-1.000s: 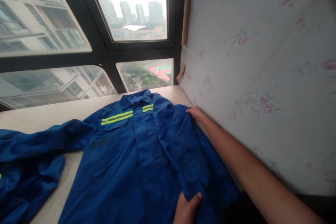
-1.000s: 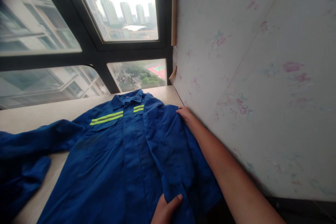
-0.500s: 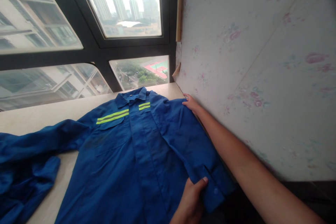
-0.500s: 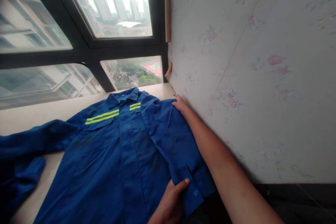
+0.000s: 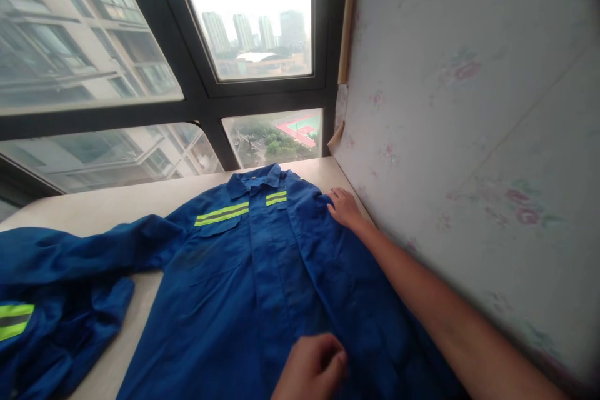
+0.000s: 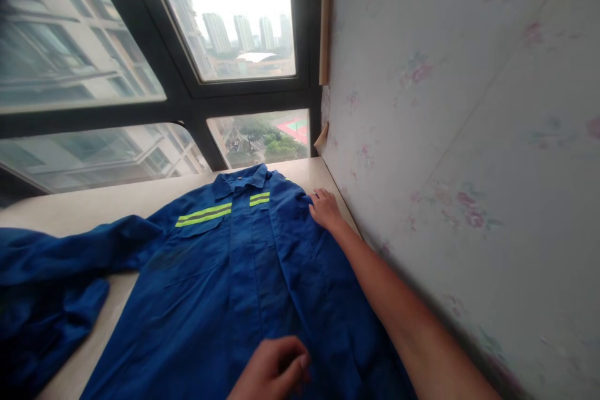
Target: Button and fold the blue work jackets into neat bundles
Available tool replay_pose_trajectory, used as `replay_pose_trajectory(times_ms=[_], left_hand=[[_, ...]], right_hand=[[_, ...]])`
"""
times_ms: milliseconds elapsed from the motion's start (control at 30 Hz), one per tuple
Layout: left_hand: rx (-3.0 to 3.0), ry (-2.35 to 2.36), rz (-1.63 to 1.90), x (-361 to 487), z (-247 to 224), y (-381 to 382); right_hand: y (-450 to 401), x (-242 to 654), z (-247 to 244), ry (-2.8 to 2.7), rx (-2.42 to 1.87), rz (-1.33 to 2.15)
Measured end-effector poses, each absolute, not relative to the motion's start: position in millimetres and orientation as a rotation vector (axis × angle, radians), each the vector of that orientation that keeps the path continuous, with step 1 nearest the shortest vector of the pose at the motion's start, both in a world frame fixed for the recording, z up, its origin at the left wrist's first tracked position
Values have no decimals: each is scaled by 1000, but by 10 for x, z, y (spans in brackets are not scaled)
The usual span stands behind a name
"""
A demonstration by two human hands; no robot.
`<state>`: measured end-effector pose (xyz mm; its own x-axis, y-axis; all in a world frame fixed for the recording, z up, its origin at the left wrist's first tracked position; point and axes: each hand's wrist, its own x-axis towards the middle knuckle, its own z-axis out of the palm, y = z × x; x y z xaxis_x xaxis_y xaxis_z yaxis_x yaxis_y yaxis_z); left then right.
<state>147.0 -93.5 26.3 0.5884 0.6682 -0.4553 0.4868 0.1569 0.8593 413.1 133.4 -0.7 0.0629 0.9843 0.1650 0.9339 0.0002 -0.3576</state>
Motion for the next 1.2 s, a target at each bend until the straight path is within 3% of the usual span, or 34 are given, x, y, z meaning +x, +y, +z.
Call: replay_pose_trajectory(times_ms=[200,333,500,700,933,1067,1200], left_hand=[[1787,1472,692,1661,651,966],[1647,1648,793,1901,519,2081],[1420,1640,815,2240,284,2800],[1265,1573,819,2291,100,3169],[1273,1598,822,2254,27,3246],[1462,1616,910,2312,200,2978],[1785,1397,916,2327,339,2182]], right_hand=[[1611,4283,-118,-1777,-2041,291],[1727,4565,-137,-1751,-2027,510],[1704,4764,-203,-1715,-1910,793],[1568,4840,-311,-1590,-1887,786],[1461,4721,-361,-1590,-1996,372],[1356,4446,-244,-1725,-1920,79],[1186,4079,-229,-1941,-1793,148]])
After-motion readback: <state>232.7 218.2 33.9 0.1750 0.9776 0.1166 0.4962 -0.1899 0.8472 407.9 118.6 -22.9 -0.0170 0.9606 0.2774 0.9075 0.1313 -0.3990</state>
